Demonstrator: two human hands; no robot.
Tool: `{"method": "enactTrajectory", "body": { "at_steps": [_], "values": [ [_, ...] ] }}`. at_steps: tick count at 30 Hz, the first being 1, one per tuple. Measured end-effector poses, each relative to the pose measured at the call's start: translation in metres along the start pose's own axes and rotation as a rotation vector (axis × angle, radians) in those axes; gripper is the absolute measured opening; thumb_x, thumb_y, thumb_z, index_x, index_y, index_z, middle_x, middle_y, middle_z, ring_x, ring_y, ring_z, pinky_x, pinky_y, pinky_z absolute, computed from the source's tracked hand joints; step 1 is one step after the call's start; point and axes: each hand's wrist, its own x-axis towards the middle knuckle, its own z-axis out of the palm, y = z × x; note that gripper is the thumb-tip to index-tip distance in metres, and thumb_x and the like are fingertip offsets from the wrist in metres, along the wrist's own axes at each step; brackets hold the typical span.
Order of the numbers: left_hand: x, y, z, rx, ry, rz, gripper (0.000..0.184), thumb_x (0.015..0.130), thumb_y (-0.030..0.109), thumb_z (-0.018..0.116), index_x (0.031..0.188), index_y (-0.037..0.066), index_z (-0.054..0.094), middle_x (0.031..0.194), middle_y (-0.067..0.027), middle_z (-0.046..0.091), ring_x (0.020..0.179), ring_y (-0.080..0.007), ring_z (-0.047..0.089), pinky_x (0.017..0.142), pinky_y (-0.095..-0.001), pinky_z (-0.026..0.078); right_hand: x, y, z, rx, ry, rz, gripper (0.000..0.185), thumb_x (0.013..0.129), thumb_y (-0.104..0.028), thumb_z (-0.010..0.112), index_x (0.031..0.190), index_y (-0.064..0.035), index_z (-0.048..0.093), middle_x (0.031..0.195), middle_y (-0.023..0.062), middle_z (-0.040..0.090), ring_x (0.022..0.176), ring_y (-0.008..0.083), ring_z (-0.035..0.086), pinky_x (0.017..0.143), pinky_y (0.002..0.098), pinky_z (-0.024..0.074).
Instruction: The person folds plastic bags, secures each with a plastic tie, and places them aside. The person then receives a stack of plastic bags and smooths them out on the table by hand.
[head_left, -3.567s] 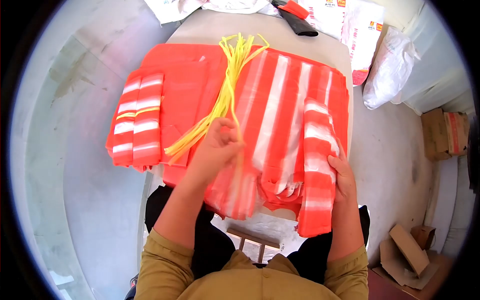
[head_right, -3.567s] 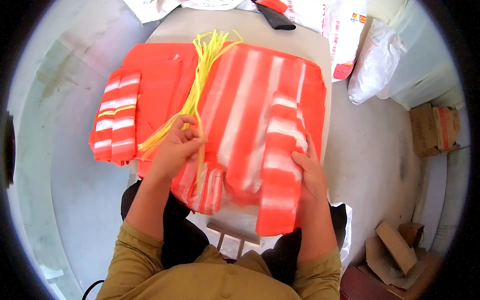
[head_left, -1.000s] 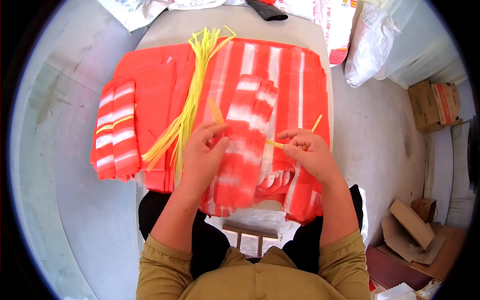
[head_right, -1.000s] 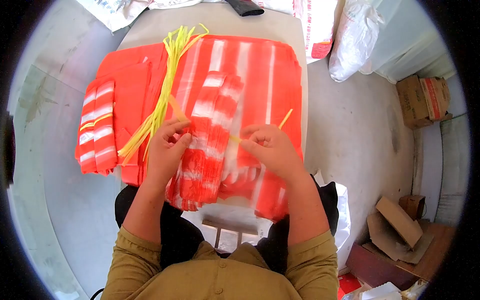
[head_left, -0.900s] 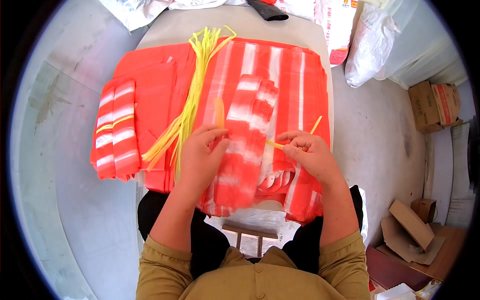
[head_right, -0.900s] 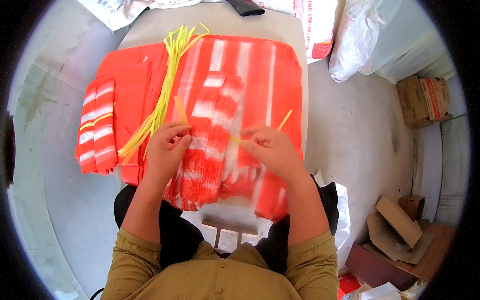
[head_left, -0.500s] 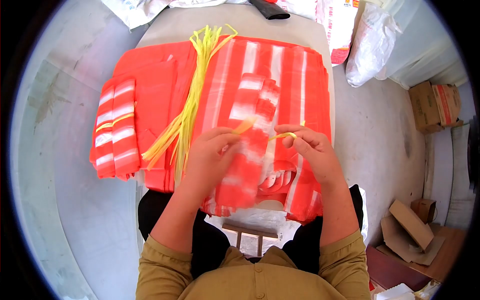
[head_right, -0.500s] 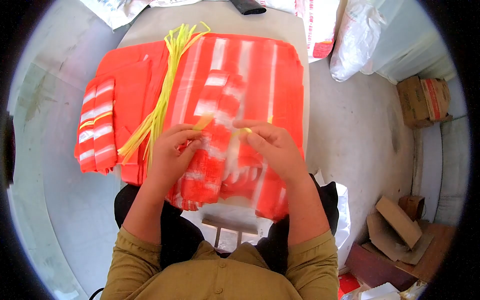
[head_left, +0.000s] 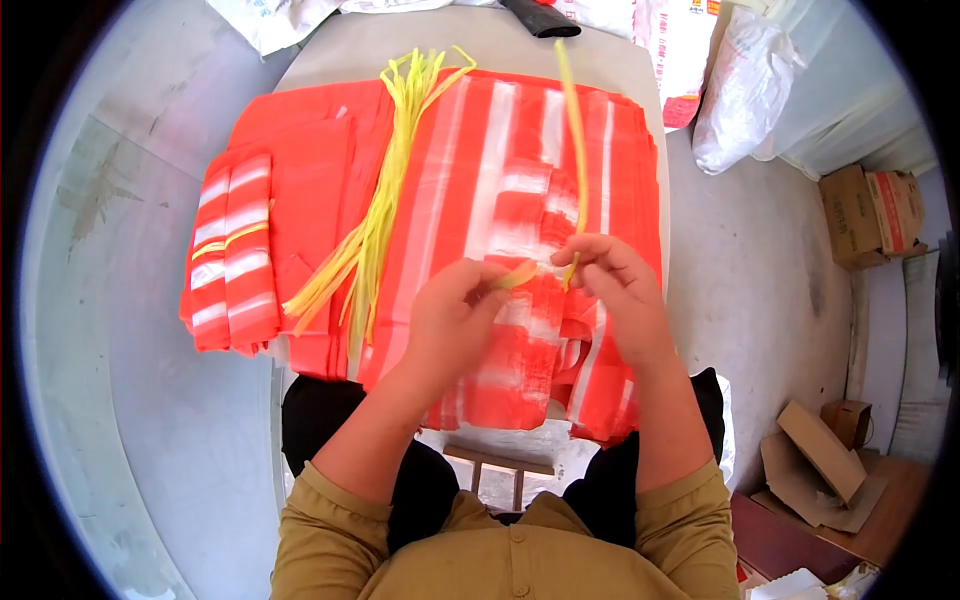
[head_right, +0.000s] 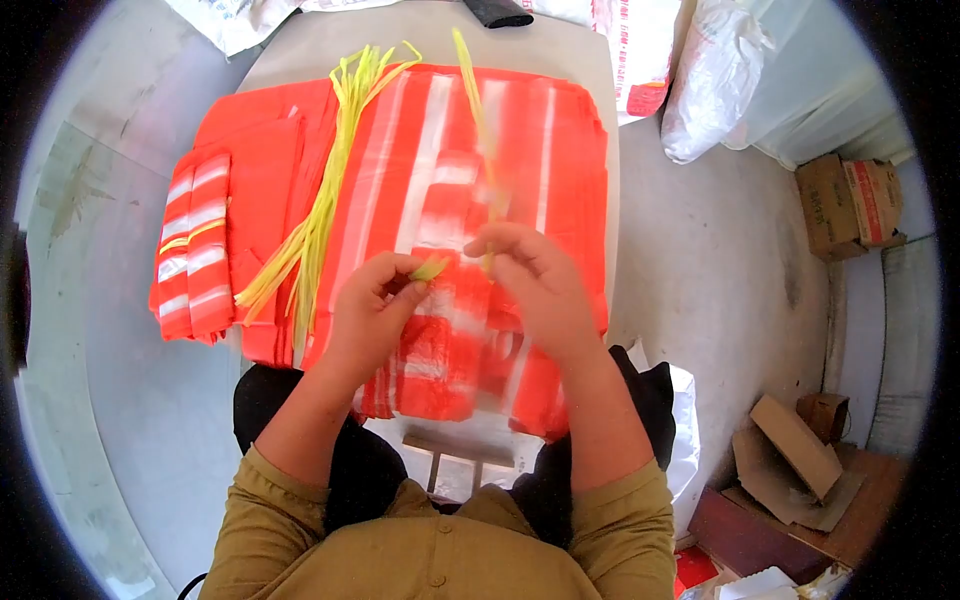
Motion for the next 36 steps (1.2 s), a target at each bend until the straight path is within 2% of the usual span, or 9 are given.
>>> {"method": "enactTrajectory", "body": {
  "at_steps": [2, 5, 8, 11, 17, 23, 26, 32, 36],
  "values": [
    [0.002, -0.008, -0.005, -0.015, -0.042, 0.01, 0.019, 0.089, -0.002, 0.07, 0.107, 0.003, 0.073, 0.106, -0.0103, 0.07, 0.084, -0.015, 0.064, 0.076, -0.0297, 0.053, -0.002, 0.008, 0.009, -0.28, 0.018, -0.09, 0.025, 0.096, -0.004, 0.06, 0.12, -0.0044, 0.067, 0.109, 0.007, 0.068, 0.1, 0.0203, 0.062, 0.093, 0.0356, 0.0477],
    [-0.002, 0.008, -0.01, 0.063, -0.075, 0.108, 0.021, 0.093, -0.007, 0.066, 0.11, 0.003, 0.072, 0.126, -0.0071, 0.065, 0.102, -0.0089, 0.063, 0.085, -0.0252, 0.051, -0.001, 0.02, 0.019, -0.588, -0.002, -0.28, 0.022, 0.091, -0.002, 0.065, 0.113, -0.0062, 0.068, 0.104, 0.0084, 0.068, 0.096, 0.0252, 0.062, 0.089, 0.0389, 0.0487],
    [0.0, -0.003, -0.012, -0.183, -0.124, 0.068, 0.017, 0.094, -0.005, 0.067, 0.107, 0.003, 0.075, 0.135, -0.0074, 0.061, 0.107, -0.0093, 0.061, 0.086, -0.0247, 0.05, -0.001, 0.02, 0.027, -0.715, -0.072, -0.398, 0.02, 0.088, 0.0, 0.066, 0.107, -0.0053, 0.068, 0.099, 0.0081, 0.068, 0.095, 0.0278, 0.06, 0.086, 0.0389, 0.0491],
    [0.001, 0.008, -0.012, -0.411, -0.138, -0.048, 0.017, 0.095, -0.003, 0.066, 0.108, 0.003, 0.075, 0.131, -0.0069, 0.063, 0.11, -0.0104, 0.061, 0.086, -0.0248, 0.049, 0.0, 0.022, 0.028, -0.779, -0.128, -0.442, 0.019, 0.086, 0.001, 0.067, 0.104, -0.0052, 0.069, 0.096, 0.0073, 0.069, 0.094, 0.0287, 0.059, 0.084, 0.0393, 0.0492],
    [0.002, 0.004, -0.019, -0.333, -0.083, -0.213, 0.014, 0.097, 0.001, 0.066, 0.108, 0.002, 0.074, 0.1, -0.0027, 0.07, 0.091, -0.0106, 0.064, 0.079, -0.027, 0.051, -0.001, 0.023, 0.035, -0.959, -0.167, -0.668, 0.019, 0.083, -0.004, 0.068, 0.102, -0.0072, 0.07, 0.095, 0.0064, 0.068, 0.089, 0.0277, 0.062, 0.078, 0.0402, 0.0518],
    [-0.001, 0.012, -0.014, 0.482, -0.118, 0.193, 0.016, 0.088, 0.008, 0.073, 0.104, 0.007, 0.074, 0.083, -0.0081, 0.066, 0.078, -0.0231, 0.066, 0.068, -0.036, 0.052, -0.003, 0.028, 0.037, -1.121, -0.051, -0.77, 0.02, 0.083, -0.007, 0.066, 0.102, -0.0051, 0.069, 0.096, 0.0075, 0.064, 0.087, 0.0275, 0.062, 0.074, 0.0382, 0.0529],
    [-0.004, 0.019, -0.011, 0.515, -0.058, 0.261, 0.012, 0.086, 0.007, 0.073, 0.099, 0.007, 0.073, 0.085, -0.0105, 0.065, 0.079, -0.0299, 0.065, 0.069, -0.0407, 0.052, -0.004, 0.029, 0.034, -1.163, -0.007, -0.711, 0.02, 0.081, -0.007, 0.067, 0.101, -0.0048, 0.069, 0.095, 0.0085, 0.062, 0.087, 0.0289, 0.062, 0.074, 0.0394, 0.0528],
    [0.0, 0.017, -0.017, 0.316, -0.147, 0.182, 0.009, 0.089, -0.002, 0.071, 0.099, -0.001, 0.07, 0.092, -0.0086, 0.066, 0.077, -0.0187, 0.062, 0.07, -0.0294, 0.049, 0.001, 0.026, 0.027, -0.934, -0.078, -0.576, 0.016, 0.084, -0.011, 0.07, 0.099, -0.0054, 0.068, 0.093, 0.0102, 0.062, 0.088, 0.031, 0.061, 0.075, 0.0431, 0.0518],
    [0.003, 0.011, -0.017, 0.222, -0.148, 0.133, 0.007, 0.091, 0.006, 0.071, 0.096, 0.0, 0.071, 0.086, -0.0106, 0.064, 0.075, -0.0216, 0.063, 0.069, -0.0335, 0.05, 0.0, 0.014, 0.031, -0.997, -0.123, -0.514, 0.019, 0.085, -0.016, 0.073, 0.101, -0.0071, 0.069, 0.093, 0.0083, 0.063, 0.089, 0.0299, 0.062, 0.076, 0.0429, 0.0507]
  ]
}}
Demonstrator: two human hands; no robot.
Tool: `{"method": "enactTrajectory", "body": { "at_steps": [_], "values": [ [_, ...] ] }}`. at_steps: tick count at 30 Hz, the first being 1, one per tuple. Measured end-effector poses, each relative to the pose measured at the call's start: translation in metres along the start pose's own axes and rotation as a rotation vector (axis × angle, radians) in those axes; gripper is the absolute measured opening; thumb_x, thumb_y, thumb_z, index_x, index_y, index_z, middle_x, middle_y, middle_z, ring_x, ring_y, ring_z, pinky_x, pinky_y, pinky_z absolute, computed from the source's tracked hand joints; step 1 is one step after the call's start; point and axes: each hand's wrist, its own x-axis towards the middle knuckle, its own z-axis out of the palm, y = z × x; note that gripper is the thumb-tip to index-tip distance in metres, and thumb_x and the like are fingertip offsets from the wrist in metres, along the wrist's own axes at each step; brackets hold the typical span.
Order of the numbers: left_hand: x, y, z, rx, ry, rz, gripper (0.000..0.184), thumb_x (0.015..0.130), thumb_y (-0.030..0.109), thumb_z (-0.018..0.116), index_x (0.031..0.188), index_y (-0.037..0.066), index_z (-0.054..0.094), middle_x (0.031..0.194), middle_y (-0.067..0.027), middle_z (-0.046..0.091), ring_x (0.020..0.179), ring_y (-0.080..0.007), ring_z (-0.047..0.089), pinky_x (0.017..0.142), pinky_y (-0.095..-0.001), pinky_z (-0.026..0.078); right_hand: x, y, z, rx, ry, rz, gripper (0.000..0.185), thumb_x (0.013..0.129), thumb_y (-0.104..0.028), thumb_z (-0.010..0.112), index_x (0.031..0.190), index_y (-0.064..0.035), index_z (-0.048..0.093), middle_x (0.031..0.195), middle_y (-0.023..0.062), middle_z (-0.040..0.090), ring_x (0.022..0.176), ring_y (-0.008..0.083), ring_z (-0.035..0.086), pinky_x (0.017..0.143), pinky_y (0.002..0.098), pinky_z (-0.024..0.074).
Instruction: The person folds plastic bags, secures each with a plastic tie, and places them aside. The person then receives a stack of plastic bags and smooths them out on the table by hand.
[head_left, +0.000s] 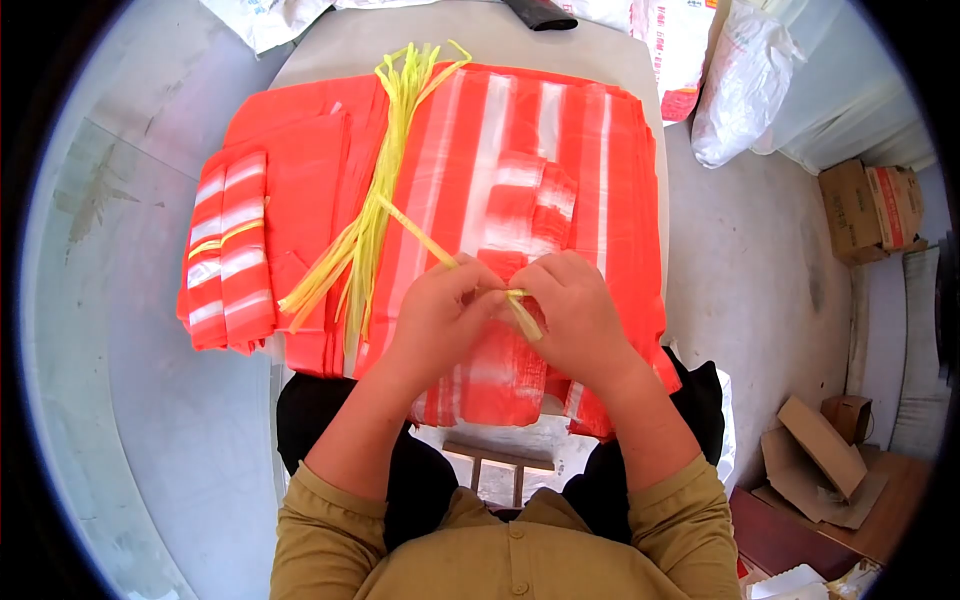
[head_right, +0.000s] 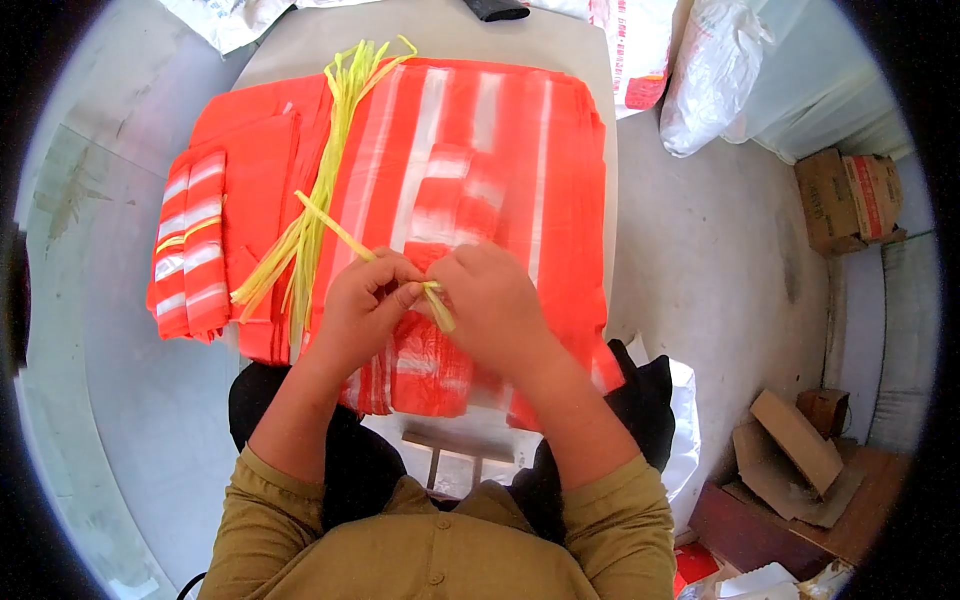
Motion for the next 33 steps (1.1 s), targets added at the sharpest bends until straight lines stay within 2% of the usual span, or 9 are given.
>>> {"method": "enactTrajectory", "body": {
  "at_steps": [5, 8, 11, 14, 17, 23, 27, 30, 33],
  "values": [
    [0.003, -0.004, -0.002, -0.055, 0.036, -0.077, 0.011, 0.096, 0.005, 0.066, 0.099, -0.003, 0.072, 0.092, -0.0108, 0.068, 0.081, -0.0215, 0.064, 0.073, -0.0322, 0.051, -0.004, 0.003, 0.008, -0.162, 0.105, -0.03, 0.031, 0.082, -0.012, 0.077, 0.112, -0.0065, 0.072, 0.098, 0.0069, 0.066, 0.09, 0.0277, 0.062, 0.078, 0.0403, 0.0502],
    [0.002, -0.009, -0.012, 0.447, 0.235, 0.113, 0.013, 0.096, 0.009, 0.065, 0.098, -0.001, 0.073, 0.095, -0.0144, 0.07, 0.085, -0.0298, 0.067, 0.076, -0.0387, 0.053, -0.003, 0.006, 0.006, -0.219, 0.119, -0.033, 0.033, 0.082, -0.013, 0.077, 0.115, -0.0065, 0.073, 0.098, 0.0067, 0.066, 0.091, 0.027, 0.062, 0.079, 0.0399, 0.0504],
    [0.003, -0.003, -0.022, 0.819, 0.126, 0.024, 0.012, 0.094, 0.012, 0.066, 0.092, 0.001, 0.071, 0.093, -0.0159, 0.069, 0.087, -0.0354, 0.066, 0.078, -0.0443, 0.053, -0.004, 0.006, 0.005, -0.26, 0.111, -0.028, 0.033, 0.082, -0.013, 0.077, 0.114, -0.0063, 0.074, 0.098, 0.0063, 0.065, 0.092, 0.0265, 0.062, 0.08, 0.0395, 0.0507],
    [0.001, -0.012, -0.017, 0.938, 0.15, 0.118, 0.012, 0.093, 0.014, 0.068, 0.087, 0.003, 0.068, 0.086, -0.0156, 0.065, 0.086, -0.0357, 0.064, 0.077, -0.0464, 0.052, -0.005, 0.009, 0.006, -0.3, 0.097, -0.042, 0.028, 0.084, -0.015, 0.073, 0.112, -0.0077, 0.071, 0.098, 0.0064, 0.063, 0.093, 0.0269, 0.061, 0.08, 0.0409, 0.0503],
    [0.001, -0.016, -0.017, 0.921, 0.143, 0.128, 0.013, 0.092, 0.015, 0.069, 0.087, 0.004, 0.067, 0.083, -0.0159, 0.063, 0.086, -0.0359, 0.063, 0.076, -0.0472, 0.052, -0.005, 0.014, 0.005, -0.313, 0.118, -0.047, 0.023, 0.083, -0.015, 0.071, 0.105, -0.0081, 0.07, 0.095, 0.0068, 0.061, 0.092, 0.0276, 0.061, 0.078, 0.0418, 0.0503],
    [-0.001, -0.004, -0.02, 0.801, 0.106, 0.047, 0.024, 0.091, 0.021, 0.071, 0.076, 0.003, 0.065, 0.078, -0.0158, 0.063, 0.079, -0.0343, 0.064, 0.071, -0.0473, 0.051, -0.003, 0.019, -0.012, -0.345, 0.13, -0.076, 0.01, 0.076, -0.012, 0.07, 0.085, -0.0081, 0.069, 0.089, 0.0069, 0.06, 0.086, 0.0288, 0.061, 0.072, 0.0409, 0.0509],
    [-0.002, -0.013, -0.011, 0.82, 0.125, 0.15, 0.026, 0.087, 0.02, 0.072, 0.068, 0.005, 0.064, 0.07, -0.0124, 0.061, 0.073, -0.0331, 0.063, 0.066, -0.0474, 0.051, -0.002, 0.016, -0.017, -0.355, 0.059, -0.093, 0.004, 0.078, -0.011, 0.07, 0.078, -0.0069, 0.068, 0.089, 0.0079, 0.062, 0.085, 0.0299, 0.062, 0.071, 0.0419, 0.052],
    [0.0, -0.015, -0.004, 0.861, 0.145, 0.202, 0.025, 0.084, 0.018, 0.073, 0.064, 0.007, 0.062, 0.066, -0.0103, 0.059, 0.07, -0.0317, 0.062, 0.062, -0.0464, 0.05, -0.004, 0.012, -0.012, -0.081, 0.093, 0.091, 0.014, 0.087, -0.013, 0.068, 0.078, -0.0027, 0.067, 0.088, 0.0093, 0.064, 0.083, 0.0309, 0.063, 0.072, 0.0424, 0.0528],
    [0.0, -0.018, 0.003, 0.855, 0.137, 0.237, 0.024, 0.082, 0.016, 0.072, 0.062, 0.009, 0.061, 0.065, -0.0097, 0.058, 0.069, -0.0305, 0.062, 0.06, -0.0454, 0.05, -0.005, 0.001, -0.015, 0.277, -0.014, 0.294, 0.018, 0.094, -0.009, 0.066, 0.08, 0.0028, 0.066, 0.095, 0.009, 0.069, 0.081, 0.0222, 0.064, 0.072, 0.034, 0.0521]
  ]
}}
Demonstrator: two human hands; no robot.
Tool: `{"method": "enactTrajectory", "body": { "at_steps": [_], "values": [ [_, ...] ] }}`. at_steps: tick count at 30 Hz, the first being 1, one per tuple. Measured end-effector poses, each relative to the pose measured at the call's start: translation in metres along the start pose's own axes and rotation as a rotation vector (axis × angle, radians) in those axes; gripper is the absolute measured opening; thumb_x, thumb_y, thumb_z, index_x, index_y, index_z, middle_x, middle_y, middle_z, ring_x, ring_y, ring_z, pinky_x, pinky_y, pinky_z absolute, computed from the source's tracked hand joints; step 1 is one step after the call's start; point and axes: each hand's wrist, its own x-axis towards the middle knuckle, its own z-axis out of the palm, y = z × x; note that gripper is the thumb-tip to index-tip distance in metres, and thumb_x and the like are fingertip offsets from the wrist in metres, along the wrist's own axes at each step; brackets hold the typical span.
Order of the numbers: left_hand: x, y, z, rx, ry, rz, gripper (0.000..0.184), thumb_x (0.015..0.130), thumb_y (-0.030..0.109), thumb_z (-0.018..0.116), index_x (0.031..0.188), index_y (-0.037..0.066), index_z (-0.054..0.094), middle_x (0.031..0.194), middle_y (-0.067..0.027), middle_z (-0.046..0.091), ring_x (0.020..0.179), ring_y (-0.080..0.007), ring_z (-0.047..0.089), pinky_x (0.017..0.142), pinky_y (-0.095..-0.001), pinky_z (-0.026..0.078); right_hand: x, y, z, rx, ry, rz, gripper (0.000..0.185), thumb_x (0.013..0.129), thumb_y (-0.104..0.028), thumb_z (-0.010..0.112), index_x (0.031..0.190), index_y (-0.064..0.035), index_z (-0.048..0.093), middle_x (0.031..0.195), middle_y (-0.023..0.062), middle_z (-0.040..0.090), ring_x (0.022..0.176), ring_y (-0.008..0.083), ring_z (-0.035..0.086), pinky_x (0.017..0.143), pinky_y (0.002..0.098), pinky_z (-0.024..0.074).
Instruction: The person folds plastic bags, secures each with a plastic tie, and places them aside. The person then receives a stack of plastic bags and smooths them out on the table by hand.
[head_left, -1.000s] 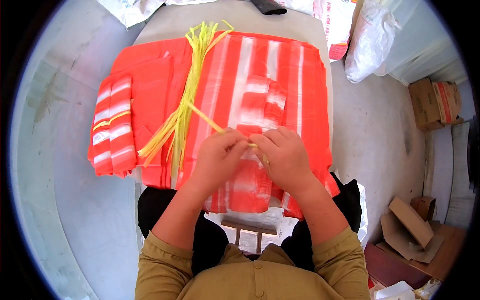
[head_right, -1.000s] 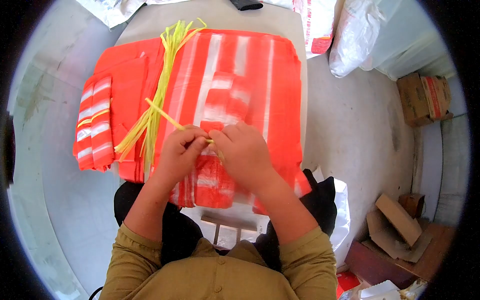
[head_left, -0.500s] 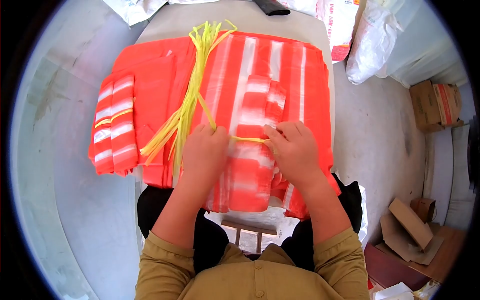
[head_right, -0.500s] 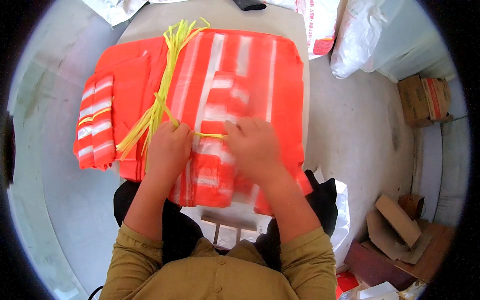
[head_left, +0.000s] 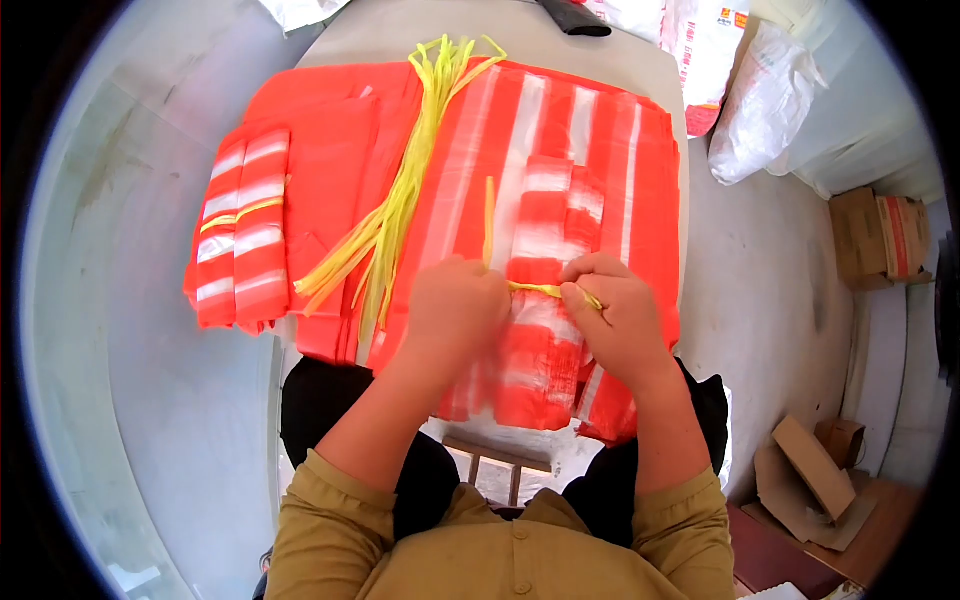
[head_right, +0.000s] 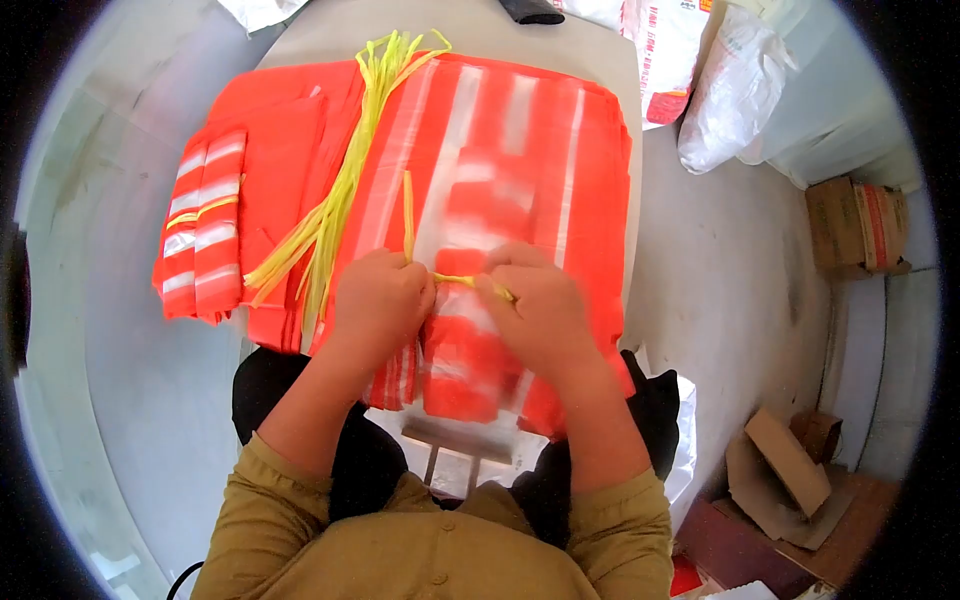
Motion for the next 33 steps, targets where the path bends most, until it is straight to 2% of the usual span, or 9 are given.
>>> {"method": "enactTrajectory", "body": {
  "at_steps": [3, 6, 9, 12, 17, 20, 23, 29, 33],
  "values": [
    [-0.001, 0.004, 0.006, -0.032, -0.016, 0.042, 0.024, 0.081, 0.017, 0.072, 0.062, 0.009, 0.061, 0.066, -0.0095, 0.058, 0.069, -0.0301, 0.062, 0.06, -0.0451, 0.05, 0.0, -0.011, 0.005, 0.324, -0.083, 0.12, 0.02, 0.096, -0.011, 0.063, 0.082, 0.0032, 0.066, 0.089, 0.0086, 0.069, 0.076, 0.0184, 0.062, 0.069, 0.0329, 0.0501],
    [-0.003, 0.01, 0.003, -0.054, -0.085, 0.062, 0.023, 0.084, 0.018, 0.072, 0.067, 0.007, 0.061, 0.068, -0.0104, 0.059, 0.069, -0.031, 0.061, 0.061, -0.0459, 0.049, 0.0, -0.005, -0.001, 0.178, -0.198, 0.278, 0.026, 0.096, -0.021, 0.065, 0.086, 0.0023, 0.067, 0.082, 0.0157, 0.065, 0.075, 0.0322, 0.061, 0.07, 0.0414, 0.0485],
    [-0.001, 0.013, -0.011, -0.218, -0.087, -0.003, 0.023, 0.087, 0.017, 0.072, 0.072, 0.005, 0.06, 0.07, -0.0115, 0.058, 0.069, -0.032, 0.06, 0.061, -0.0464, 0.048, 0.003, -0.007, -0.006, 0.051, -0.165, 0.208, 0.025, 0.095, -0.023, 0.066, 0.085, 0.0008, 0.067, 0.081, 0.0155, 0.064, 0.075, 0.032, 0.061, 0.068, 0.0411, 0.0475],
    [0.003, 0.013, -0.018, -0.543, -0.071, -0.076, 0.019, 0.09, 0.013, 0.071, 0.078, 0.003, 0.061, 0.072, -0.0124, 0.057, 0.07, -0.0325, 0.059, 0.062, -0.0452, 0.046, 0.001, -0.004, -0.002, 0.018, -0.17, 0.181, 0.019, 0.094, -0.018, 0.07, 0.088, 0.0003, 0.068, 0.078, 0.0127, 0.063, 0.071, 0.0227, 0.063, 0.065, 0.0352, 0.0493],
    [0.003, 0.028, -0.018, -0.588, -0.071, 0.144, 0.008, 0.088, 0.007, 0.072, 0.092, 0.005, 0.065, 0.076, -0.0114, 0.061, 0.074, -0.0309, 0.061, 0.067, -0.0405, 0.049, -0.003, -0.002, 0.012, -0.228, -0.157, 0.112, 0.018, 0.094, -0.022, 0.068, 0.095, -0.0049, 0.069, 0.087, 0.0137, 0.068, 0.084, 0.0329, 0.066, 0.07, 0.0438, 0.0517],
    [0.002, 0.037, -0.024, -0.664, -0.127, -0.018, 0.026, 0.083, 0.006, 0.076, 0.107, 0.007, 0.067, 0.088, -0.0115, 0.066, 0.081, -0.0296, 0.064, 0.072, -0.0388, 0.051, -0.004, -0.002, 0.013, -0.197, -0.106, 0.071, 0.017, 0.096, -0.023, 0.064, 0.097, -0.0066, 0.068, 0.09, 0.015, 0.069, 0.088, 0.0374, 0.067, 0.072, 0.0481, 0.0527],
    [0.004, 0.032, -0.024, -0.704, 0.026, -0.043, 0.045, 0.078, 0.005, 0.078, 0.121, 0.008, 0.065, 0.099, -0.0114, 0.068, 0.096, -0.0301, 0.065, 0.08, -0.0405, 0.052, -0.004, 0.0, 0.011, -0.123, -0.128, 0.169, 0.017, 0.098, -0.022, 0.061, 0.098, -0.0061, 0.068, 0.092, 0.0162, 0.069, 0.089, 0.0389, 0.067, 0.074, 0.0492, 0.053],
    [0.011, 0.034, -0.015, -0.413, 0.131, 0.156, 0.047, 0.075, 0.004, 0.079, 0.121, 0.009, 0.068, 0.104, -0.0077, 0.069, 0.111, -0.0321, 0.058, 0.093, -0.0446, 0.048, -0.004, 0.004, 0.009, -0.054, -0.134, 0.145, 0.019, 0.1, -0.021, 0.059, 0.101, -0.0037, 0.067, 0.094, 0.0181, 0.07, 0.09, 0.0409, 0.067, 0.076, 0.0501, 0.0529],
    [0.012, 0.028, -0.004, -0.377, 0.056, 0.101, 0.025, 0.075, 0.01, 0.079, 0.099, 0.009, 0.074, 0.096, -0.004, 0.071, 0.101, -0.03, 0.063, 0.088, -0.0457, 0.051, -0.005, 0.009, 0.008, 0.081, -0.17, 0.135, 0.018, 0.1, -0.02, 0.06, 0.103, -0.0028, 0.066, 0.093, 0.0188, 0.07, 0.087, 0.039, 0.068, 0.076, 0.0468, 0.0535]
  ]
}}
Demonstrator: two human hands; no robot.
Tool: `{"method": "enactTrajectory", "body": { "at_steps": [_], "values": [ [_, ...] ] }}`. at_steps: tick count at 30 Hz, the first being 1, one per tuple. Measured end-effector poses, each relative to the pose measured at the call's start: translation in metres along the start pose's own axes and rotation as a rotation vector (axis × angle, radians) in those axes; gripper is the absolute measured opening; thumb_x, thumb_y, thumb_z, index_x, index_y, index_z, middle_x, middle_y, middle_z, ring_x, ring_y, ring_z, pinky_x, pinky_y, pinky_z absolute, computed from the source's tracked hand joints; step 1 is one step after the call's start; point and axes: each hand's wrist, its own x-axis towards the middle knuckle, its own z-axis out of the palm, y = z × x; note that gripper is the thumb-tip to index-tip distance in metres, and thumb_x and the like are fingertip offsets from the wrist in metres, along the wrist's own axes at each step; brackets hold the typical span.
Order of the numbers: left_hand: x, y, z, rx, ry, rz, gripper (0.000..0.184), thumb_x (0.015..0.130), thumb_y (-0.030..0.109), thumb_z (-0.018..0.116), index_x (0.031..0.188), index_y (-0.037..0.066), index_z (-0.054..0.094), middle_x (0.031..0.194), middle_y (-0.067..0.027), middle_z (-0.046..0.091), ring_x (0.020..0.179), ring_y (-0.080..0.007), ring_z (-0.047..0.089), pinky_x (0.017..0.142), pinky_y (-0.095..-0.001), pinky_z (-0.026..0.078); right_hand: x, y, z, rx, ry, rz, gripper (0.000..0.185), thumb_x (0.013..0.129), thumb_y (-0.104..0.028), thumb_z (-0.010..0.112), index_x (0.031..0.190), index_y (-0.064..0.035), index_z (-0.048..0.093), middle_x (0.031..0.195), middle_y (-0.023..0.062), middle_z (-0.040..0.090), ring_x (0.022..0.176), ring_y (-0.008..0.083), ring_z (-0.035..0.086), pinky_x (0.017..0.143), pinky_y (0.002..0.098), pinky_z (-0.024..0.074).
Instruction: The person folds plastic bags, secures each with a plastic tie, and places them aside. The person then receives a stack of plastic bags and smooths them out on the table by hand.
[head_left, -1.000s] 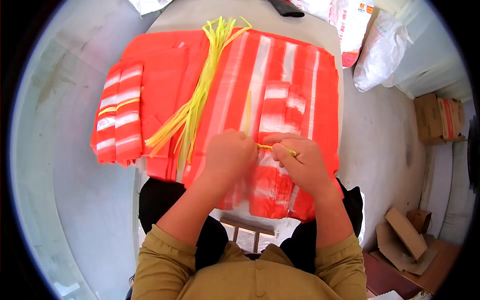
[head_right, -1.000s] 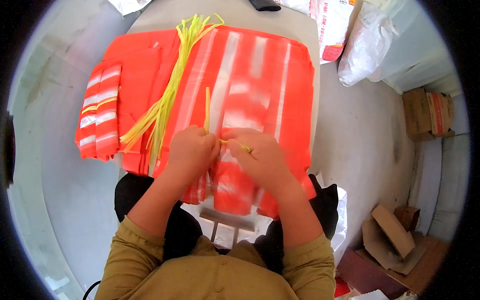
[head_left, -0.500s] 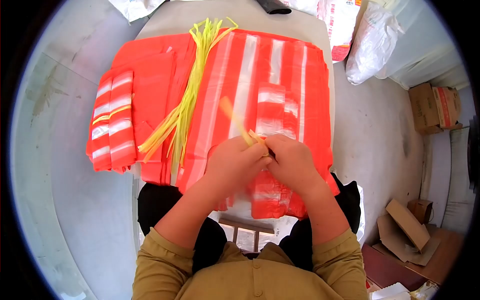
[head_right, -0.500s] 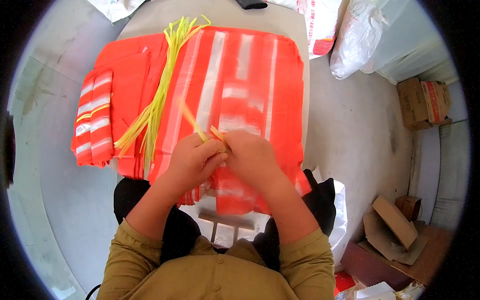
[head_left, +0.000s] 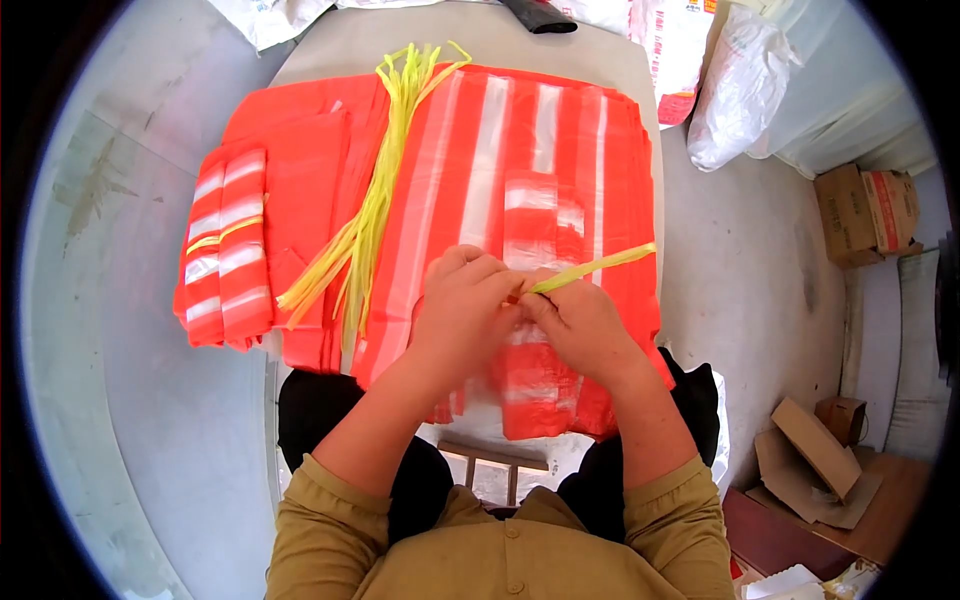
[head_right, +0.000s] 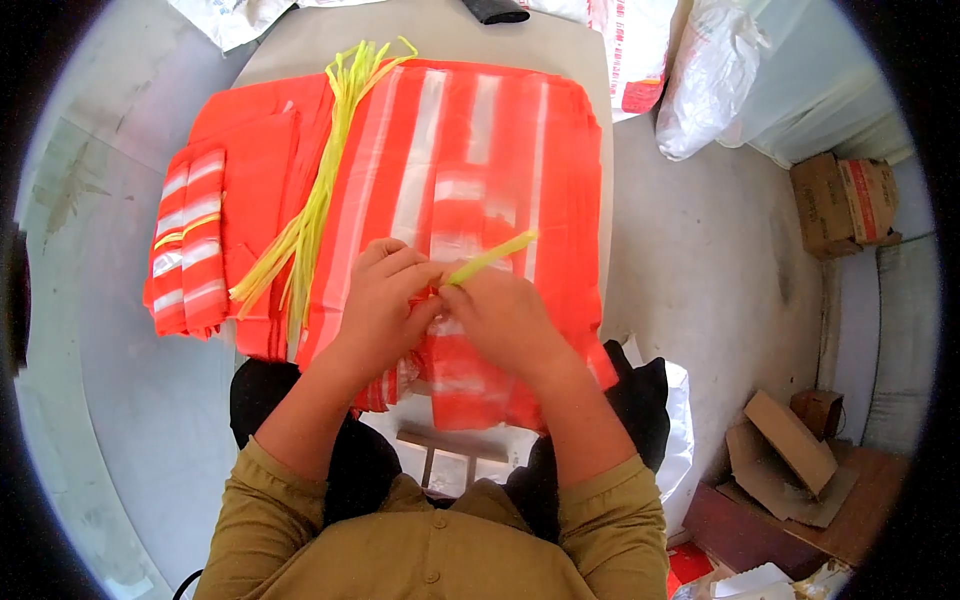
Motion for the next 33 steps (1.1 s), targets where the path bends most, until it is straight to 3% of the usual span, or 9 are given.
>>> {"method": "enactTrajectory", "body": {
  "at_steps": [3, 6, 9, 12, 15, 20, 23, 29, 33],
  "values": [
    [-0.003, -0.006, 0.002, -0.071, -0.05, -0.098, 0.014, 0.078, 0.012, 0.078, 0.089, 0.007, 0.074, 0.09, -0.0059, 0.07, 0.093, -0.0296, 0.064, 0.082, -0.0446, 0.052, -0.001, 0.0, -0.002, 0.135, 0.006, 0.081, 0.015, 0.098, -0.016, 0.062, 0.106, -0.0029, 0.064, 0.094, 0.0176, 0.069, 0.084, 0.035, 0.068, 0.075, 0.0421, 0.0537],
    [-0.005, -0.006, 0.004, -0.244, -0.083, -0.309, 0.011, 0.083, 0.015, 0.077, 0.087, 0.005, 0.073, 0.085, -0.0095, 0.068, 0.087, -0.0291, 0.065, 0.076, -0.0427, 0.052, 0.0, 0.0, -0.004, 0.274, -0.025, 0.09, 0.009, 0.099, -0.008, 0.065, 0.105, -0.0023, 0.062, 0.086, 0.0046, 0.066, 0.082, 0.0095, 0.064, 0.071, 0.0291, 0.0511],
    [-0.008, -0.006, 0.006, -0.449, -0.116, -0.512, 0.014, 0.088, 0.019, 0.076, 0.088, 0.006, 0.073, 0.082, -0.0114, 0.067, 0.086, -0.0287, 0.065, 0.074, -0.0414, 0.052, -0.001, -0.012, -0.008, 0.115, -0.06, 0.122, 0.012, 0.096, -0.005, 0.067, 0.105, -0.0033, 0.059, 0.086, 0.0016, 0.061, 0.082, 0.0047, 0.061, 0.07, 0.0258, 0.0502],
    [-0.01, -0.01, 0.007, -0.468, -0.148, -0.534, 0.016, 0.089, 0.022, 0.076, 0.088, 0.005, 0.073, 0.081, -0.0117, 0.066, 0.084, -0.0288, 0.065, 0.074, -0.0415, 0.052, -0.001, -0.001, 0.008, 0.16, 0.075, 0.029, 0.015, 0.092, -0.002, 0.068, 0.106, -0.0034, 0.062, 0.09, 0.0054, 0.065, 0.08, 0.0125, 0.066, 0.07, 0.0298, 0.0526],
    [-0.004, -0.004, -0.001, -0.313, -0.191, -0.443, 0.017, 0.088, 0.021, 0.076, 0.089, 0.005, 0.073, 0.081, -0.011, 0.067, 0.083, -0.0307, 0.065, 0.073, -0.0432, 0.052, 0.0, 0.001, 0.009, -0.136, 0.175, -0.206, 0.026, 0.088, -0.005, 0.066, 0.114, -0.0102, 0.066, 0.1, 0.0088, 0.068, 0.09, 0.0327, 0.067, 0.076, 0.0411, 0.0562],
    [-0.003, -0.002, -0.006, -0.024, -0.105, -0.007, 0.014, 0.087, 0.015, 0.077, 0.091, 0.003, 0.07, 0.08, -0.0138, 0.066, 0.078, -0.0342, 0.061, 0.067, -0.0451, 0.049, 0.005, 0.008, 0.014, -0.287, 0.332, -0.401, 0.032, 0.084, -0.001, 0.068, 0.114, -0.0078, 0.07, 0.1, 0.0101, 0.068, 0.092, 0.0315, 0.066, 0.077, 0.0421, 0.0565],
    [-0.008, 0.001, -0.005, -0.065, -0.057, -0.016, 0.013, 0.089, 0.013, 0.075, 0.092, 0.003, 0.069, 0.077, -0.0137, 0.066, 0.075, -0.0319, 0.063, 0.066, -0.0421, 0.05, 0.005, 0.011, 0.012, -0.24, 0.321, -0.385, 0.03, 0.082, 0.0, 0.069, 0.112, -0.0052, 0.071, 0.1, 0.0119, 0.067, 0.092, 0.0319, 0.066, 0.078, 0.0414, 0.0561],
    [-0.013, 0.001, -0.003, -0.415, -0.177, -0.456, 0.009, 0.098, 0.01, 0.069, 0.093, 0.002, 0.068, 0.074, -0.0056, 0.065, 0.066, -0.012, 0.061, 0.061, -0.0283, 0.048, 0.0, 0.005, 0.014, 0.041, 0.258, -0.173, 0.024, 0.086, 0.001, 0.067, 0.11, -0.0022, 0.07, 0.099, 0.0125, 0.066, 0.088, 0.0265, 0.066, 0.075, 0.0374, 0.0544],
    [-0.014, 0.001, -0.001, -0.596, -0.149, -0.615, 0.013, 0.1, 0.013, 0.067, 0.094, 0.001, 0.069, 0.074, -0.003, 0.065, 0.067, -0.0091, 0.059, 0.062, -0.0276, 0.048, -0.004, -0.005, 0.008, 0.419, 0.086, 0.166, 0.024, 0.088, 0.002, 0.063, 0.111, -0.0018, 0.068, 0.094, 0.0095, 0.063, 0.083, 0.0185, 0.062, 0.074, 0.0315, 0.0514]
  ]
}}
